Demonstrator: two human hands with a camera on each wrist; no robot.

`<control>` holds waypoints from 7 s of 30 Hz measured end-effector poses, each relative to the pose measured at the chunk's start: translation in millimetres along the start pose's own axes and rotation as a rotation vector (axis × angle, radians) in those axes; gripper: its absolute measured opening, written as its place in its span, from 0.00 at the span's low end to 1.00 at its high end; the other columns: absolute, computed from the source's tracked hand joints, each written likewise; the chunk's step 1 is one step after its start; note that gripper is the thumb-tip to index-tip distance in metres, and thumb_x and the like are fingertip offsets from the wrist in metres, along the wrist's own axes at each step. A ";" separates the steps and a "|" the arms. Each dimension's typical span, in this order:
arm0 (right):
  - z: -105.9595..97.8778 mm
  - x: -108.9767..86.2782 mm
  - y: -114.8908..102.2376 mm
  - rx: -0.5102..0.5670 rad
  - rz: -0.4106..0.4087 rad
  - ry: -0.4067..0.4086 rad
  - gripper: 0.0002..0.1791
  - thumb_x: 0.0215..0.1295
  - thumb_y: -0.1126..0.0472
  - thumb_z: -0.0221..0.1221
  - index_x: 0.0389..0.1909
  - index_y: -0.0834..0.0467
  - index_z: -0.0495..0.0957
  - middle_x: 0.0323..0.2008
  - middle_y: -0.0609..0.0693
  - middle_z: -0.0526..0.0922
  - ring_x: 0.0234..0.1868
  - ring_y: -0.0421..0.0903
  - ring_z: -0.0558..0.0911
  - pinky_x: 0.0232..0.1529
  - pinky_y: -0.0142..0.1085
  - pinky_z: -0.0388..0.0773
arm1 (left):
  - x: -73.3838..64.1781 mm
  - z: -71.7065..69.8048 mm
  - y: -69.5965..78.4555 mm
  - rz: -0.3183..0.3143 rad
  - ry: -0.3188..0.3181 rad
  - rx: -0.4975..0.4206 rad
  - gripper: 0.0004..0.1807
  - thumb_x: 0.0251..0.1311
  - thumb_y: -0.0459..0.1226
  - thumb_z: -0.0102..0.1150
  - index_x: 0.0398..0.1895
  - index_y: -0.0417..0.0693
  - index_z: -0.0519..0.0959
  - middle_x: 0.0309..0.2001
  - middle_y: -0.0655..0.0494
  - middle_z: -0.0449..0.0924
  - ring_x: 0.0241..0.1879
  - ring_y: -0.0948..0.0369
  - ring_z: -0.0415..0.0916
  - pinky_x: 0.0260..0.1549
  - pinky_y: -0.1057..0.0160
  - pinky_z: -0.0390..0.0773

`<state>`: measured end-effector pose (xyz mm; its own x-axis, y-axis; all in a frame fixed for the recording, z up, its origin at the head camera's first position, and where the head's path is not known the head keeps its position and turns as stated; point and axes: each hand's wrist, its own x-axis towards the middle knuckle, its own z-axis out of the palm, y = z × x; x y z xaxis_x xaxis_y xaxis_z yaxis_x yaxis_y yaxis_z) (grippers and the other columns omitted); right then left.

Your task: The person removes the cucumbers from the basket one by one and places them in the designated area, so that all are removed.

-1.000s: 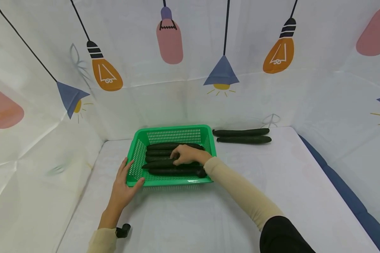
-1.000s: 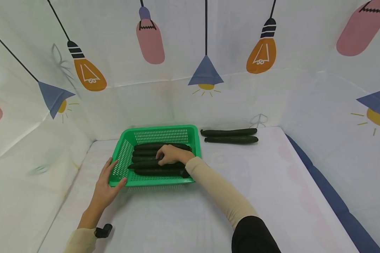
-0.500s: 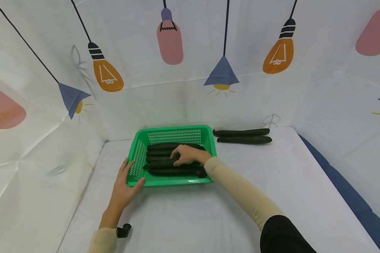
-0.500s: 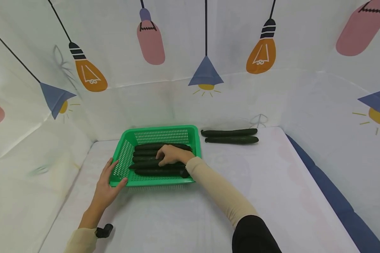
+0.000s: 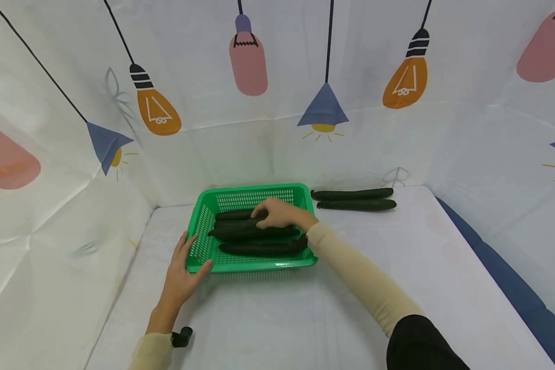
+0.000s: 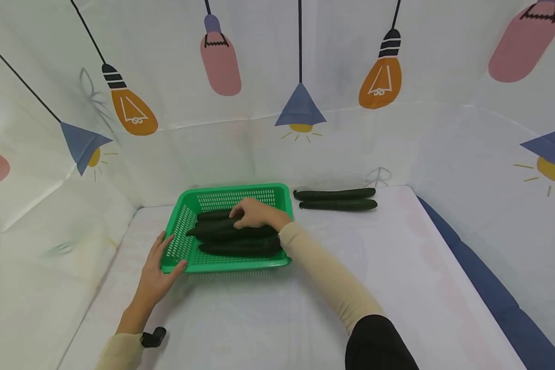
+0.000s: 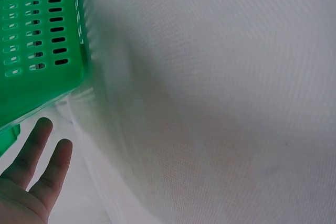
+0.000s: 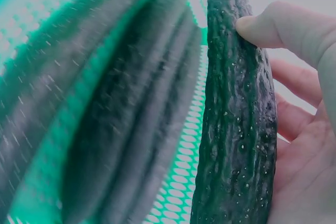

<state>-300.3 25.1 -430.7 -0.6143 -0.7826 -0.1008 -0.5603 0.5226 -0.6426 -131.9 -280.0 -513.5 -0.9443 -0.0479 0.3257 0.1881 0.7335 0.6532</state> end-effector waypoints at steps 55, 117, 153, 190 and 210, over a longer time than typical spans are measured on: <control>-77.9 -217.3 166.4 -0.016 0.384 0.337 0.21 0.73 0.63 0.58 0.63 0.68 0.76 0.65 0.72 0.74 0.65 0.71 0.73 0.62 0.65 0.72 | -0.9 -0.5 2.1 0.019 0.021 -0.028 0.45 0.60 0.44 0.72 0.79 0.53 0.62 0.82 0.42 0.51 0.79 0.38 0.52 0.66 0.27 0.62; -39.7 -199.4 191.2 -0.139 0.345 0.447 0.22 0.68 0.65 0.65 0.61 0.68 0.78 0.60 0.68 0.79 0.61 0.68 0.76 0.63 0.62 0.73 | -0.6 2.3 0.3 0.038 0.042 -0.025 0.46 0.57 0.44 0.73 0.79 0.51 0.64 0.81 0.42 0.53 0.79 0.41 0.52 0.66 0.28 0.62; -51.9 -89.8 41.8 -0.126 0.032 0.327 0.38 0.69 0.50 0.66 0.74 0.62 0.67 0.70 0.61 0.74 0.71 0.59 0.72 0.70 0.57 0.69 | 0.2 1.6 -2.8 0.030 0.032 -0.025 0.46 0.58 0.44 0.73 0.79 0.51 0.63 0.82 0.43 0.51 0.79 0.40 0.51 0.66 0.27 0.62; 8.8 -11.8 5.3 -0.036 0.005 0.061 0.41 0.70 0.48 0.65 0.77 0.59 0.62 0.71 0.63 0.72 0.71 0.59 0.73 0.70 0.55 0.71 | -0.4 0.7 -0.9 0.019 0.027 -0.021 0.46 0.57 0.45 0.74 0.78 0.51 0.64 0.82 0.45 0.52 0.79 0.42 0.52 0.67 0.29 0.63; 15.8 -10.0 3.4 -0.043 0.080 -0.073 0.41 0.71 0.47 0.64 0.78 0.55 0.61 0.69 0.59 0.74 0.68 0.57 0.75 0.66 0.53 0.75 | -0.1 1.8 -1.0 0.023 0.035 -0.006 0.46 0.58 0.44 0.74 0.79 0.52 0.64 0.81 0.43 0.52 0.79 0.41 0.53 0.66 0.28 0.63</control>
<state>-287.3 29.4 -443.8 -0.6169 -0.7595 -0.2064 -0.5351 0.5970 -0.5977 -132.5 -279.6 -515.4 -0.9297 -0.0546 0.3643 0.2116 0.7305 0.6493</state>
